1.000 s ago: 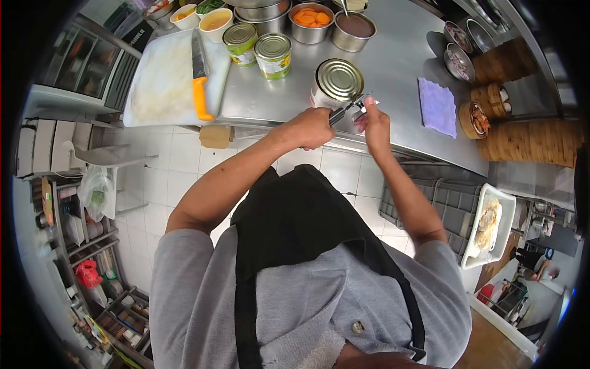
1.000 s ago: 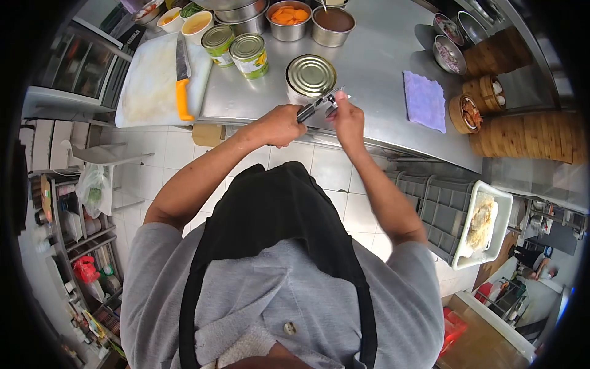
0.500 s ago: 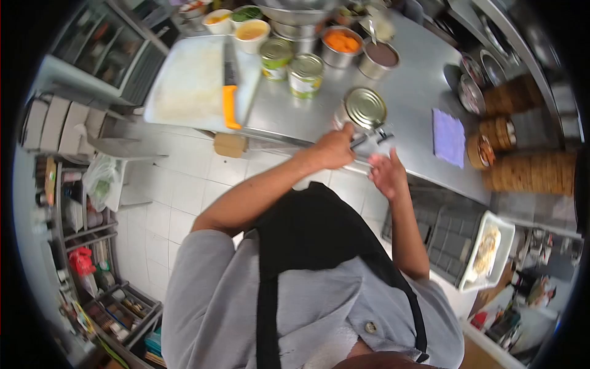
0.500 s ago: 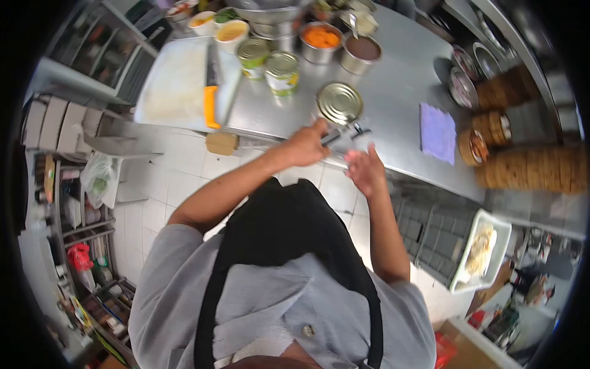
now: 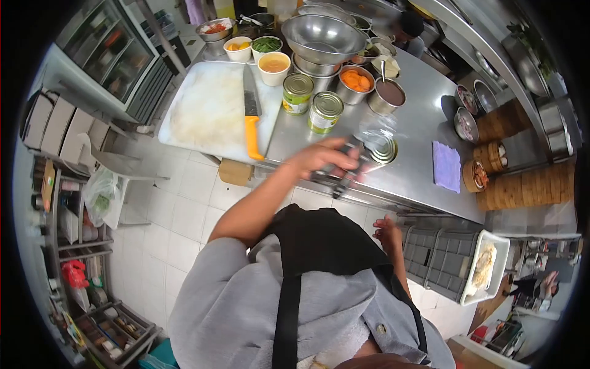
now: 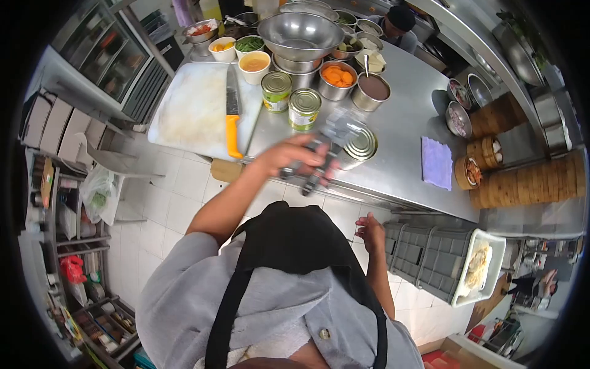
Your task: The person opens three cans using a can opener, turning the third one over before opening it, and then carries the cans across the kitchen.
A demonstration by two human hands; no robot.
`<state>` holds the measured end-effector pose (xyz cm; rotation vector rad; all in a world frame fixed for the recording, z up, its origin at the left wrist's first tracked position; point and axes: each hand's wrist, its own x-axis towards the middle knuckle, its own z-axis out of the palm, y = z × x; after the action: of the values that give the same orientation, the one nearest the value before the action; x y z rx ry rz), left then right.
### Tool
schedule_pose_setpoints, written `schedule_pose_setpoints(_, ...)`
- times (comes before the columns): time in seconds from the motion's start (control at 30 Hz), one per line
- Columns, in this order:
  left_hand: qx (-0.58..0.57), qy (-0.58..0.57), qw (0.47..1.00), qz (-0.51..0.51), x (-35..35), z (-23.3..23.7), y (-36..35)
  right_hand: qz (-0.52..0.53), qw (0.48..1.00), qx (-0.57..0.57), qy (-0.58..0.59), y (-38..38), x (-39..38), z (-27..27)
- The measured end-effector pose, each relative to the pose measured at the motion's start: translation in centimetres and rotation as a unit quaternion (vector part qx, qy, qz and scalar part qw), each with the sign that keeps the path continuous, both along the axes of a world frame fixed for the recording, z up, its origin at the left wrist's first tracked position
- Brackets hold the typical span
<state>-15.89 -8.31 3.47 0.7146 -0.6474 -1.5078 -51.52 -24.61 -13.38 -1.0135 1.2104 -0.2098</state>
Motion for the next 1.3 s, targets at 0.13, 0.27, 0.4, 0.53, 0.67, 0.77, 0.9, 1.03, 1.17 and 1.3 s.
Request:
schedule_pose_setpoints(0.13,0.143,-0.299,0.9,0.283,8.6,0.5,9.5,0.017,0.998,-0.029,0.056,3.5,-2.1,-1.3)
schedule_pose_setpoints(0.27,0.344,-0.591,0.633,0.362,17.5,-0.6,13.4,0.046,0.995,-0.058,0.064,5.4,-1.4,-0.9)
schedule_pose_setpoints(0.4,0.297,-0.695,0.561,0.337,20.9,-3.2,12.9,0.101,0.982,-0.157,0.028,5.0,3.3,3.8)
schedule_pose_setpoints(0.53,0.148,-0.689,0.637,0.313,16.9,1.0,7.6,0.128,0.97,-0.193,-0.073,6.6,10.7,12.3)
schedule_pose_setpoints(0.67,0.106,-0.721,0.627,0.274,17.7,-0.3,0.5,0.2,0.926,-0.261,-0.186,9.0,19.2,14.8)
schedule_pose_setpoints(0.77,0.163,-0.734,0.622,0.219,18.5,-2.7,-3.3,0.2,0.848,-0.483,-0.083,8.1,25.1,14.0)
schedule_pose_setpoints(0.9,0.119,-0.737,0.615,0.253,18.5,-4.4,-4.6,0.169,0.783,-0.598,-0.041,4.3,31.6,11.3)
schedule_pose_setpoints(1.03,0.047,-0.715,0.618,0.322,18.6,-5.2,-4.2,0.146,0.803,-0.573,-0.075,2.8,35.2,10.3)
schedule_pose_setpoints(1.17,0.013,-0.693,0.629,0.351,18.5,-5.5,-3.1,0.113,0.805,-0.577,-0.077,2.7,36.3,9.2)
schedule_pose_setpoints(1.3,-0.048,-0.667,0.643,0.372,18.9,-1.3,1.0,0.082,0.8,-0.589,-0.081,2.8,37.3,8.0)
